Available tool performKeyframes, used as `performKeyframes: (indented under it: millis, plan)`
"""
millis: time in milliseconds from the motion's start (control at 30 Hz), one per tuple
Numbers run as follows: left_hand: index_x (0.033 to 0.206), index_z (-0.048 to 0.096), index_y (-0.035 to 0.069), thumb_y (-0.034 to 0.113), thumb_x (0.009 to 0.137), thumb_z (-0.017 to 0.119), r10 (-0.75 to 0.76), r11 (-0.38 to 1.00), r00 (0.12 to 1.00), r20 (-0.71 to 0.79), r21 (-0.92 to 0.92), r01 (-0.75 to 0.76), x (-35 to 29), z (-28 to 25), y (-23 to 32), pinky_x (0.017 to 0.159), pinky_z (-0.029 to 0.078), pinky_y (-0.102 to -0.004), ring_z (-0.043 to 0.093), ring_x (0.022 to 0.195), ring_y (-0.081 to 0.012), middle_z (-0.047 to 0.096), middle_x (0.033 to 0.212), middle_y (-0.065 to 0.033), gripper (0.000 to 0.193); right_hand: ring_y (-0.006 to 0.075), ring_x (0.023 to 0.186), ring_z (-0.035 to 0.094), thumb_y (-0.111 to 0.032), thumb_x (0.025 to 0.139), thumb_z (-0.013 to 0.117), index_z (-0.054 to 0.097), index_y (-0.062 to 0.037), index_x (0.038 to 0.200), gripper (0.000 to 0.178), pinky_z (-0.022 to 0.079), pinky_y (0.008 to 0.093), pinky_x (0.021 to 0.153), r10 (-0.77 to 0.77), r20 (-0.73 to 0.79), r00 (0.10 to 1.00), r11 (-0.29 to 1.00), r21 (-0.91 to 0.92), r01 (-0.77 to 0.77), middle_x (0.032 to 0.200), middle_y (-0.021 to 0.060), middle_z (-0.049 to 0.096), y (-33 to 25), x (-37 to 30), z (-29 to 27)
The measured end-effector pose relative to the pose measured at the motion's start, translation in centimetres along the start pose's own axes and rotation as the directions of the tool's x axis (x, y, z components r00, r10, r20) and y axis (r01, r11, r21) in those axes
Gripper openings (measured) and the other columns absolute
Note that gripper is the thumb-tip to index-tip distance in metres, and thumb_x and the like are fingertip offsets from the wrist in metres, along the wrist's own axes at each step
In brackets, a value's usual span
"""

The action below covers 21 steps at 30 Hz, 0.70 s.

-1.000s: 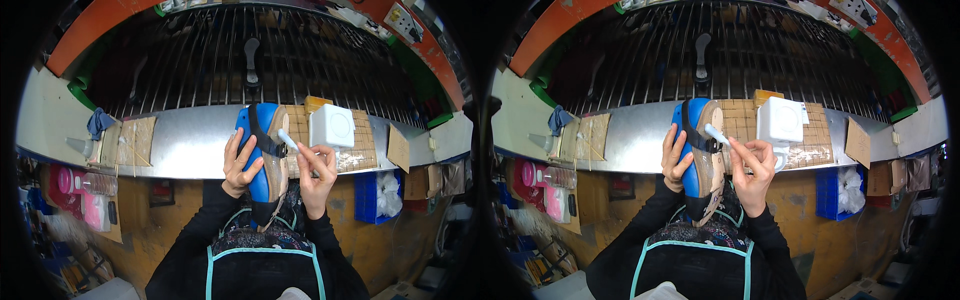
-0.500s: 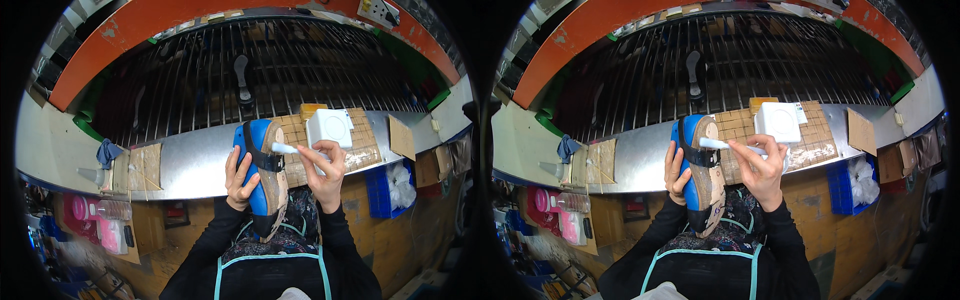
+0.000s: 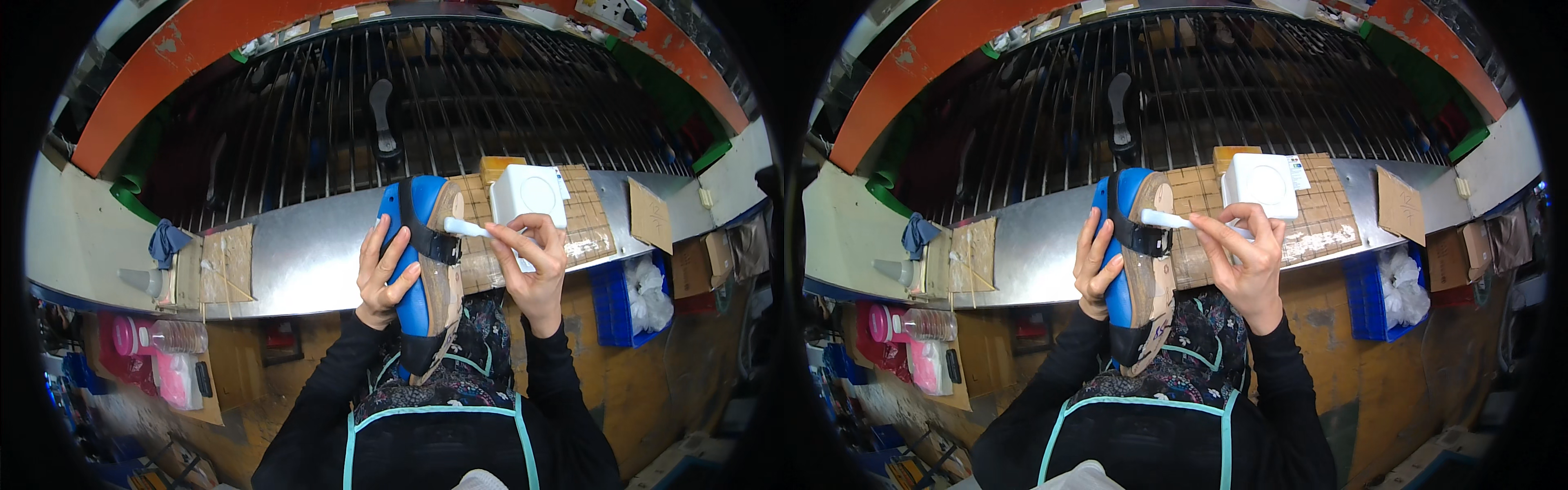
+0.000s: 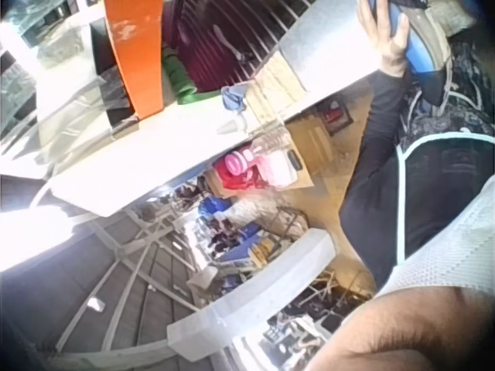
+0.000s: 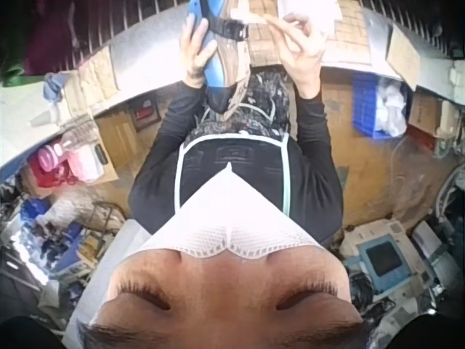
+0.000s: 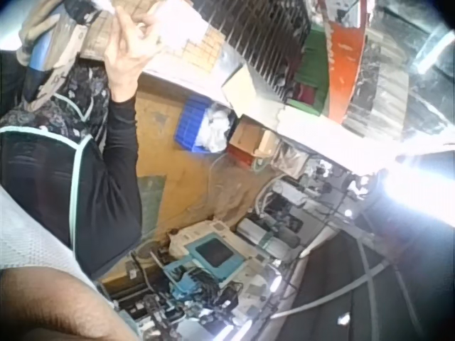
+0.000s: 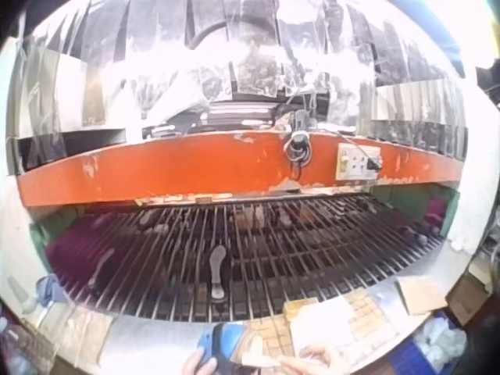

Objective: The person applies a white substance to the soles of two different shoes using a small brush. They handle a black shoe first, then a blue sandal, applying the substance to the sole of each and placing them on a drying rack.

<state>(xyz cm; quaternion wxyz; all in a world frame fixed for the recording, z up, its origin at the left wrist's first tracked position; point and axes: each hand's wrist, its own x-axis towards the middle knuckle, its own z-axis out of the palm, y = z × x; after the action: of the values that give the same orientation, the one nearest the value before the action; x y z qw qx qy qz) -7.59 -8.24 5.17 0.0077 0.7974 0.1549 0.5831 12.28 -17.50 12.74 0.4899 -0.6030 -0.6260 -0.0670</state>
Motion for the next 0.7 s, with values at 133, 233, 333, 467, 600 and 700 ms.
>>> performKeyframes:
  millis: [133,233,333,467,600,700]
  plan:
    - [0.116,0.051,0.02,0.014,0.082,0.069,0.008,1.0,1.0,0.019,-0.002,-0.008,0.5,-0.1,-0.2,0.097,0.045,-0.056,0.053,0.121,-0.0446,0.06,0.127,-0.0171,0.039,0.0132,0.074,0.052,-0.011,0.075,0.076,0.076,-0.0181,0.1,0.025,0.03,0.0292,0.072,-0.013,0.061,0.998,1.0,-0.004,0.013,0.084,-0.0005,0.061,0.1,-0.3,-0.5]
    - [0.115,0.052,0.021,0.016,0.08,0.07,0.01,1.0,1.0,0.024,-0.008,-0.01,0.9,-0.2,-0.2,0.098,0.045,-0.0557,0.054,0.121,-0.0442,0.061,0.127,-0.0157,0.04,0.0131,0.075,0.053,-0.01,0.075,0.075,0.076,-0.018,0.099,0.026,0.03,0.0295,0.072,-0.031,0.076,0.997,0.999,-0.01,0.032,0.085,-0.0006,0.061,0.0,-0.3,-0.8]
    - [0.115,0.053,0.022,0.017,0.079,0.072,0.017,1.0,0.999,0.034,-0.017,-0.016,1.3,-0.3,-0.3,0.098,0.045,-0.0557,0.054,0.121,-0.0439,0.061,0.127,-0.0147,0.041,0.0131,0.075,0.053,-0.01,0.075,0.075,0.076,-0.0182,0.099,0.026,0.03,0.0299,0.072,-0.05,0.089,0.995,0.998,-0.026,0.052,0.085,-0.0006,0.062,0.0,-0.2,-1.1]
    - [0.114,0.054,0.022,0.018,0.078,0.073,0.022,0.999,0.999,0.047,-0.041,-0.02,1.7,-0.3,-0.6,0.099,0.044,-0.0559,0.053,0.122,-0.0436,0.06,0.129,-0.0137,0.041,0.013,0.075,0.053,-0.01,0.075,0.076,0.076,-0.0187,0.099,0.026,0.03,0.0303,0.072,-0.096,0.107,0.99,0.994,-0.035,0.101,0.085,-0.0009,0.062,0.2,0.0,-1.3]
    - [0.113,0.055,0.022,0.018,0.077,0.073,0.008,0.998,0.998,0.062,-0.059,-0.005,1.9,-0.4,-0.7,0.099,0.043,-0.0563,0.052,0.123,-0.0434,0.06,0.13,-0.0129,0.04,0.013,0.075,0.053,-0.01,0.074,0.076,0.076,-0.0188,0.099,0.026,0.03,0.0303,0.072,-0.109,0.158,0.981,0.993,-0.019,0.113,0.085,-0.0009,0.062,0.3,0.2,-1.8]
    - [0.113,0.055,0.023,0.018,0.077,0.073,-0.002,0.998,0.997,0.075,-0.065,0.007,2.0,-0.5,-0.8,0.099,0.043,-0.0565,0.052,0.124,-0.0433,0.06,0.13,-0.0125,0.04,0.0131,0.076,0.053,-0.01,0.074,0.076,0.076,-0.0188,0.099,0.026,0.03,0.0301,0.072,-0.077,0.193,0.978,0.997,0.036,0.072,0.085,-0.0008,0.062,0.3,0.4,-2.2]
